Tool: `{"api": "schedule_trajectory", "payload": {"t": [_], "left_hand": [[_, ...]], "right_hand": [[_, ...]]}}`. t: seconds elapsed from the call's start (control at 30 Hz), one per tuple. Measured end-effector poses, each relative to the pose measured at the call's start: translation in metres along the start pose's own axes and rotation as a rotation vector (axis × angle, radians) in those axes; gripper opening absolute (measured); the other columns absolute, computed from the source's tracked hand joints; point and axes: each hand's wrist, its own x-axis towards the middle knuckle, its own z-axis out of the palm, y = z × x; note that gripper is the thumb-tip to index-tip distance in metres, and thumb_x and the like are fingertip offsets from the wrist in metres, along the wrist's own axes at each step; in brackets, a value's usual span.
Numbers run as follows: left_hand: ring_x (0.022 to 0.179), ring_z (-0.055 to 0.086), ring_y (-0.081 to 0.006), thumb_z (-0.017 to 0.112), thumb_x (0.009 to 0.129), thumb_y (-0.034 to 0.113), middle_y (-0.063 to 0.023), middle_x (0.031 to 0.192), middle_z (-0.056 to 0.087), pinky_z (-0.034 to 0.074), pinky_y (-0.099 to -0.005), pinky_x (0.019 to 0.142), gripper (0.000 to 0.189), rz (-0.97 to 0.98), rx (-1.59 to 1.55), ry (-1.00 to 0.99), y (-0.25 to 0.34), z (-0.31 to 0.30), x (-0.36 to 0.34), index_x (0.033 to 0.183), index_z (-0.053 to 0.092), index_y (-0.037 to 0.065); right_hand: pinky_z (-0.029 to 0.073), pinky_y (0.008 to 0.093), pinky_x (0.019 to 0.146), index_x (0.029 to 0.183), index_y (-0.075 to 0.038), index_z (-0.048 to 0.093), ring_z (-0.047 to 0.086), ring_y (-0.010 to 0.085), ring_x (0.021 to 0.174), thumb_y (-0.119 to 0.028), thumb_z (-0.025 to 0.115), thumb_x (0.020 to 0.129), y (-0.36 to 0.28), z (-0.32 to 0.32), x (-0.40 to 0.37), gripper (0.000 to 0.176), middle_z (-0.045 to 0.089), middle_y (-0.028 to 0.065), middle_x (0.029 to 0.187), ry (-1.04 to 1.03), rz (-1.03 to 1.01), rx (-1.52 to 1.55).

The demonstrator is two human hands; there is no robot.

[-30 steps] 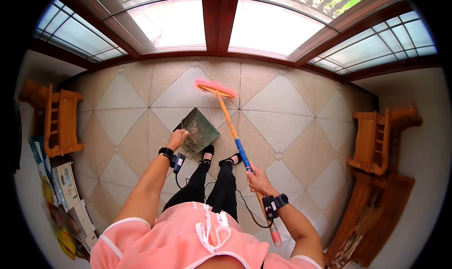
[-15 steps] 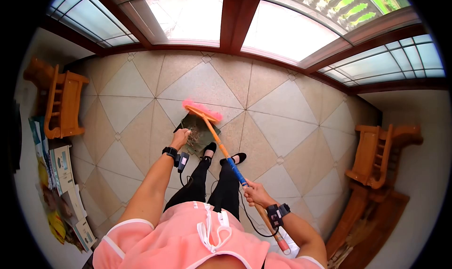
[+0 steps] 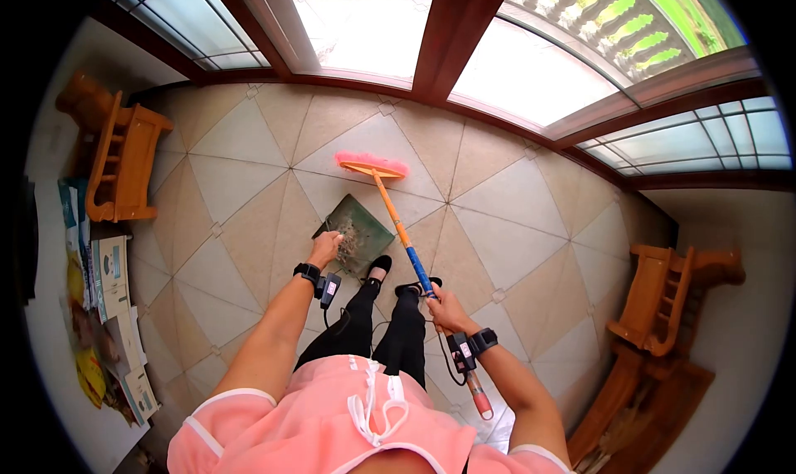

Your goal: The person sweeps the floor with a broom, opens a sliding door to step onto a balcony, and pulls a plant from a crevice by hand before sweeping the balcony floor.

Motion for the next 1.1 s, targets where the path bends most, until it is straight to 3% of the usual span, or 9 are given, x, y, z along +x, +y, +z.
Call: {"api": "schedule_trajectory", "payload": {"t": [0.2,0.37,0.6,0.63,0.67,0.7,0.9,1.07,1.1], "left_hand": [[0.076,0.055,-0.0373,0.049,0.081,0.026,-0.0188,0.075,0.058,0.043,-0.044,0.068,0.025,0.051,0.025,0.024,-0.017,0.006,0.006,0.08,0.06,0.003],[0.072,0.057,-0.0337,0.045,0.081,0.027,-0.0177,0.072,0.059,0.043,-0.0409,0.066,0.029,0.067,-0.016,-0.02,-0.03,-0.003,0.003,0.081,0.062,0.003],[0.076,0.055,-0.0353,0.045,0.083,0.028,-0.0185,0.074,0.057,0.043,-0.0413,0.068,0.028,0.138,-0.099,-0.029,-0.053,-0.025,-0.02,0.081,0.059,0.003],[0.076,0.055,-0.035,0.045,0.083,0.028,-0.0183,0.074,0.057,0.043,-0.041,0.068,0.028,0.125,-0.097,-0.025,-0.055,-0.029,-0.027,0.081,0.059,0.004],[0.076,0.055,-0.0347,0.045,0.083,0.028,-0.0181,0.075,0.058,0.043,-0.0406,0.068,0.028,0.113,-0.091,-0.021,-0.056,-0.029,-0.037,0.082,0.059,0.004],[0.076,0.056,-0.0339,0.045,0.083,0.029,-0.0179,0.076,0.058,0.043,-0.0397,0.068,0.029,0.1,-0.053,-0.034,-0.056,-0.032,-0.043,0.083,0.06,0.004],[0.076,0.057,-0.0328,0.045,0.083,0.029,-0.0174,0.078,0.06,0.043,-0.0385,0.068,0.03,-0.012,-0.046,-0.01,-0.049,-0.058,-0.088,0.086,0.062,0.005],[0.059,0.052,-0.0216,0.045,0.084,0.029,-0.0102,0.06,0.053,0.041,-0.0342,0.058,0.029,-0.062,-0.11,0.028,-0.09,-0.072,-0.128,0.088,0.063,0.005],[0.055,0.05,-0.0185,0.045,0.084,0.028,-0.0079,0.057,0.05,0.04,-0.0329,0.055,0.029,-0.079,-0.117,0.026,-0.099,-0.073,-0.136,0.088,0.063,0.005]], "right_hand": [[0.031,0.0203,0.034,0.123,-0.015,0.039,0.033,0.0045,0.04,-0.012,0.046,0.086,0.006,0.021,-0.052,0.039,0.039,-0.002,0.059,-0.151,0.232,0.312],[0.03,0.0208,0.035,0.128,-0.014,0.037,0.033,0.0047,0.041,-0.014,0.047,0.087,-0.003,0.012,-0.103,0.042,0.041,-0.0017,0.06,-0.157,0.241,0.347],[0.035,0.0231,0.035,0.135,-0.013,0.023,0.037,0.0067,0.04,-0.012,0.048,0.084,-0.008,-0.044,-0.063,0.057,0.041,-0.0005,0.059,0.17,0.068,0.14],[0.035,0.0241,0.033,0.123,-0.009,0.039,0.038,0.007,0.039,-0.013,0.047,0.084,-0.009,-0.051,-0.051,0.04,0.04,-0.0008,0.057,0.261,0.039,0.117],[0.034,0.0253,0.032,0.096,-0.009,0.045,0.037,0.0076,0.037,-0.012,0.045,0.084,0.001,-0.076,-0.021,0.012,0.038,-0.0013,0.054,0.312,-0.039,-0.01],[0.034,0.0265,0.031,0.078,-0.01,0.037,0.036,0.0085,0.035,-0.012,0.044,0.084,0.009,-0.088,-0.005,0.009,0.037,-0.0016,0.051,0.346,-0.032,-0.011],[0.036,0.0284,0.029,0.081,-0.008,0.038,0.041,0.0116,0.034,-0.009,0.042,0.082,0.067,-0.082,-0.001,0.004,0.036,0.0004,0.048,0.418,-0.041,-0.116],[0.038,0.0279,0.03,0.083,-0.007,0.039,0.04,0.0109,0.034,-0.009,0.044,0.081,0.121,-0.015,-0.072,0.006,0.036,-0.0002,0.049,0.207,0.009,-0.13],[0.039,0.0273,0.031,0.094,-0.005,0.044,0.04,0.0106,0.036,-0.009,0.044,0.081,0.134,-0.01,-0.082,0.014,0.038,-0.0002,0.051,0.183,0.026,-0.137]]}}
